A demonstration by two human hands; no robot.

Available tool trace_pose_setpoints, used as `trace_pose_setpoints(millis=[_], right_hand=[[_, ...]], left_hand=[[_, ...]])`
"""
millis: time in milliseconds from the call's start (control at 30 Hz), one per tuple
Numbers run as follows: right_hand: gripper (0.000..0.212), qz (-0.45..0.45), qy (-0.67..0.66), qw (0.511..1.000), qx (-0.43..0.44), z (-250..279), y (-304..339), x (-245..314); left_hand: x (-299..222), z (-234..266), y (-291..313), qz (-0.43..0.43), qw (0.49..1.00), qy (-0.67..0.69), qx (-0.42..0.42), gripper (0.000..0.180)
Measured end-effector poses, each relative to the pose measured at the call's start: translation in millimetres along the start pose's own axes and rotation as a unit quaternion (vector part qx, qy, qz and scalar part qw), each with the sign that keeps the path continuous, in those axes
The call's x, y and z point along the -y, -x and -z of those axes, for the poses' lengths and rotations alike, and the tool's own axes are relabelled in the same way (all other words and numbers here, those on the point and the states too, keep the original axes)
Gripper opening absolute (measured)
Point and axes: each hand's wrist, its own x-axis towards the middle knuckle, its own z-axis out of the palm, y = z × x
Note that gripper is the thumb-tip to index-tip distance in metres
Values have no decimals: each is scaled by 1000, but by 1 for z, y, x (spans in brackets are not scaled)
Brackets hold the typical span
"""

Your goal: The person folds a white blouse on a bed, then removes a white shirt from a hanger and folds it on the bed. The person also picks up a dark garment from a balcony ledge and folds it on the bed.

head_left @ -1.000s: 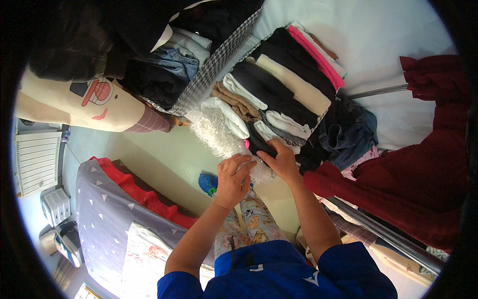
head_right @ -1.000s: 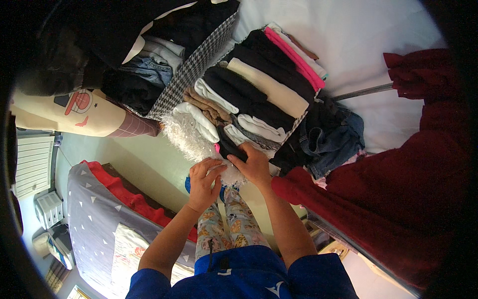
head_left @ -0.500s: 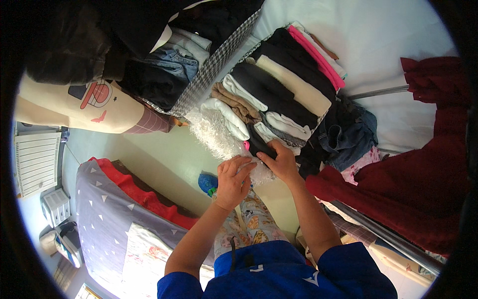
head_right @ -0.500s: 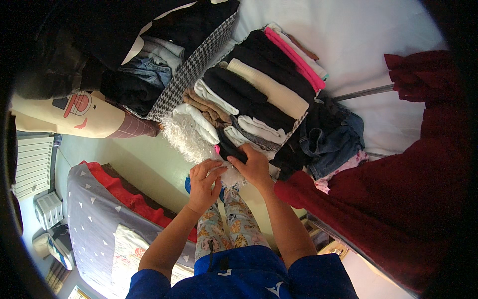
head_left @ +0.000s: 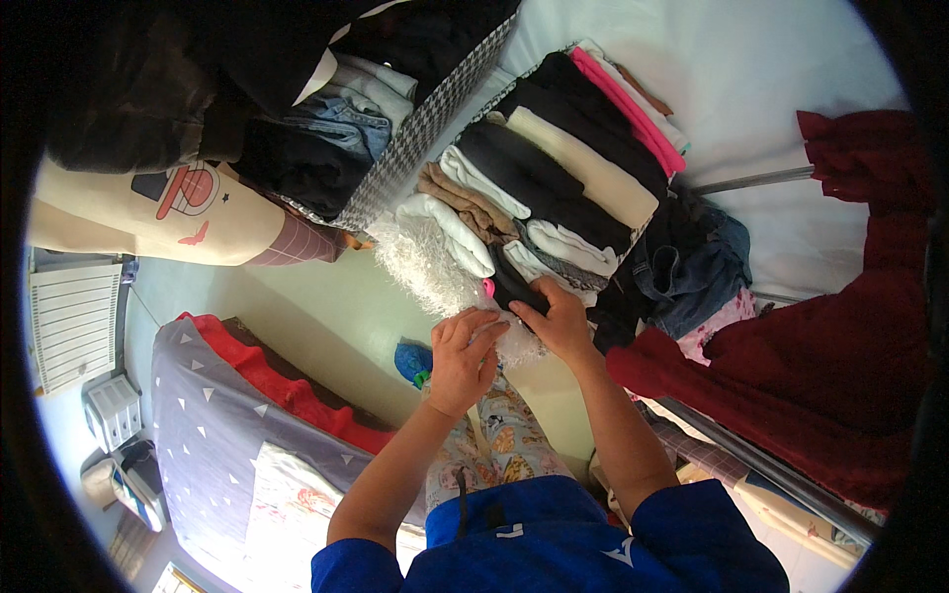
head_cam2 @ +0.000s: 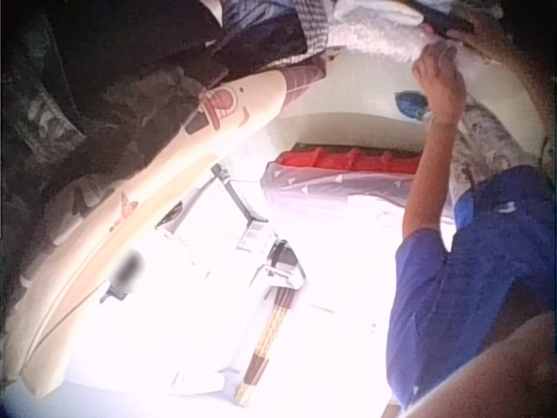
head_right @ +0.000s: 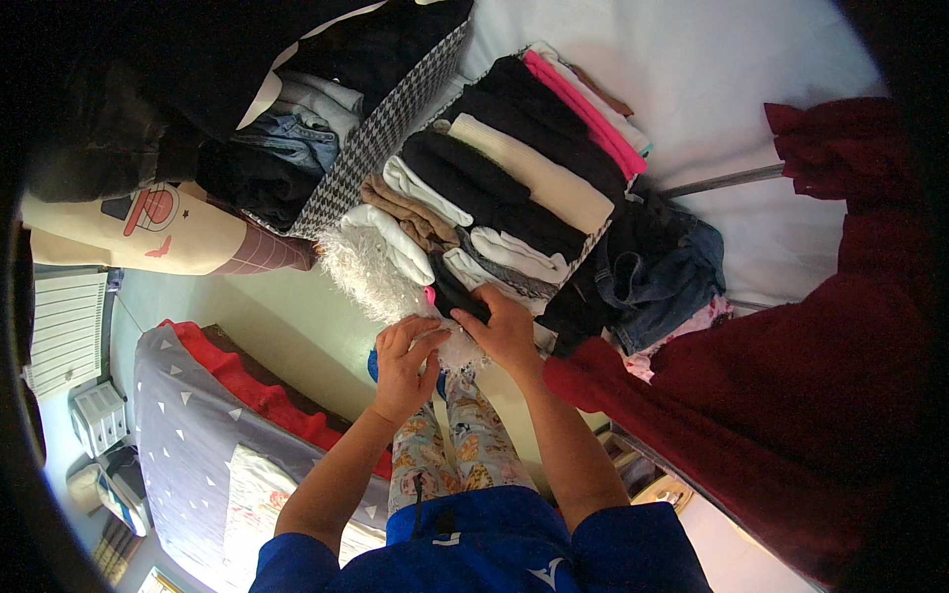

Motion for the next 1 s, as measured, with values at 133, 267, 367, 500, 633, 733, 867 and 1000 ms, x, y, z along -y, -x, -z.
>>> trace_pose_setpoints(millis=[133,267,367,500,633,733,867,1000], right_hand=[[34,10,-2,1000,-9,-2,0,-1],[33,2,-3,1000,-8,-2,1,1],[29,18,-35,999,-35,-5,2,-4],[23,43,-108,985,-127,-11,-1,-21],[23,32,-113,990,-78,-7,-3,-26],[21,51,-172,982,-54,-3,-1,-22],[13,0,-260,962,-83,-2,2,-18],[12,107,-121,971,-176,4,1,27]], left_hand=[[0,-1,0,-2,1000,2,-3,36],[0,0,0,-2,1000,0,0,36],[1,0,1,-4,1000,-2,-2,36],[3,-1,2,-6,1000,-3,0,37],[2,0,2,-4,1000,-5,2,37],[3,-2,4,-4,1000,-1,-1,38],[4,-1,2,-9,1000,-3,0,39],[3,0,2,-7,1000,0,-4,38]])
